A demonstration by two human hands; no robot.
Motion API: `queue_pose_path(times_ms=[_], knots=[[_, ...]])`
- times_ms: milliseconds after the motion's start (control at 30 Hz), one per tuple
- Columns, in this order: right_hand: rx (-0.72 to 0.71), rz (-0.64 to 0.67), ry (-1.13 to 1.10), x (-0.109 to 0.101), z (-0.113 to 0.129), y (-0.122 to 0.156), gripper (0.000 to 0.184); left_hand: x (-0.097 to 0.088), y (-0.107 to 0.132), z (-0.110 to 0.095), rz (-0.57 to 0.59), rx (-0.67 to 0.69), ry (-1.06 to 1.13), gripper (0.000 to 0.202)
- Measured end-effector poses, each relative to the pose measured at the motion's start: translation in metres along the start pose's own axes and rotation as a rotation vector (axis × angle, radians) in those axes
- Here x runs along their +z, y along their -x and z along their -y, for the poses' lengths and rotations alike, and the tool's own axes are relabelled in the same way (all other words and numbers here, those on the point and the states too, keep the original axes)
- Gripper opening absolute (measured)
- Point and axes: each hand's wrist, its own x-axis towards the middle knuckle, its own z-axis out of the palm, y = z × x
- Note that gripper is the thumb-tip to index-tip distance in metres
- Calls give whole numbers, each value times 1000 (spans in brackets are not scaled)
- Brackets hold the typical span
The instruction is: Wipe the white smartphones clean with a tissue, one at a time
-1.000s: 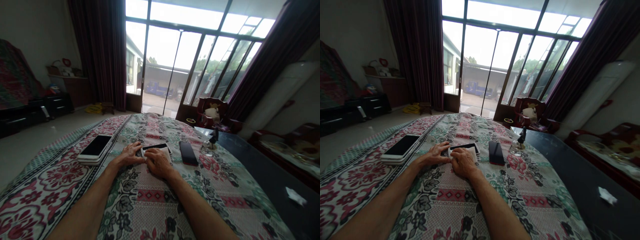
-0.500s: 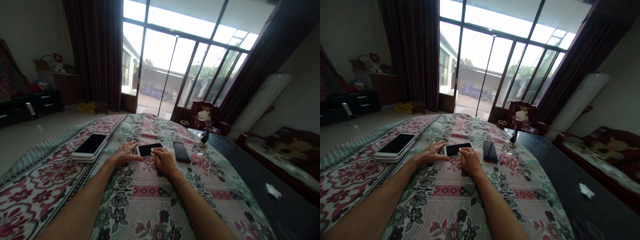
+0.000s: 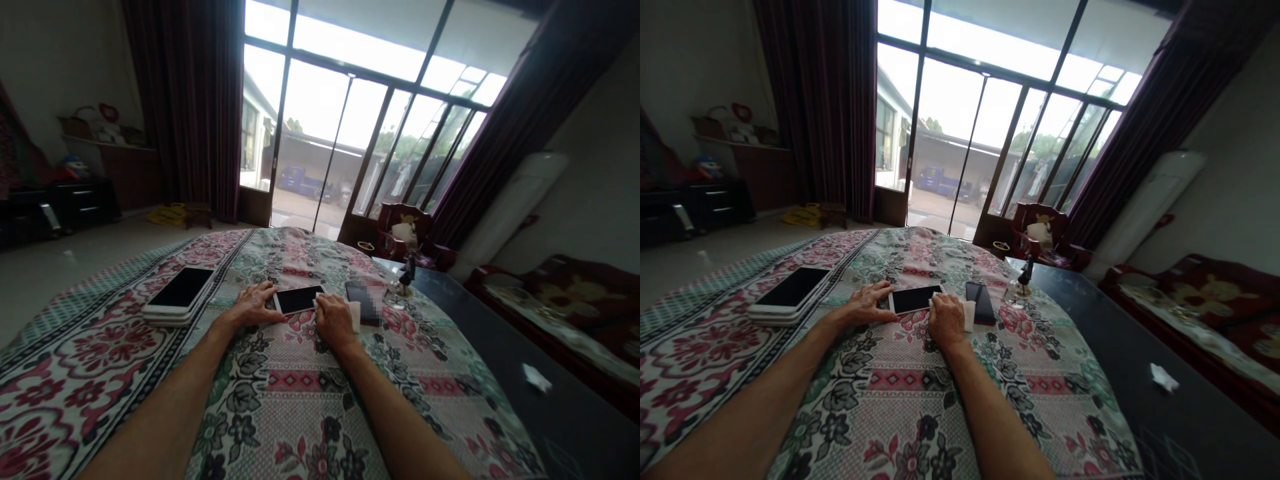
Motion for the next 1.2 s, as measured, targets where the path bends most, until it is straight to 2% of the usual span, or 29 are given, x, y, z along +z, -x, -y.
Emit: queue_pose_path(times_ms=[433,533,633,833,933,1033,1200], knots=[[-372,129,-191,12,45,-5,27,-2,0,0,44,8,-46,87],[-346,138,-190,14,46,-10,28,-2,0,1,43,7,-50,84],[-278,142,-156,13,36,-17,30,-2,-1,2,36,18,-43,83],[-22,138,-28,1,4,-25,33,0,-2,3,22,9,-21,83],[63,116,40,-3,-1,-24,29,1,-2,4,15,9,-9,84],[3,100,55,-1,8,-21,26,1,-2,4,9,9,-4,85],[-266,135,-60,10,36,-14,26,3,-4,5,8,7,-12,82]])
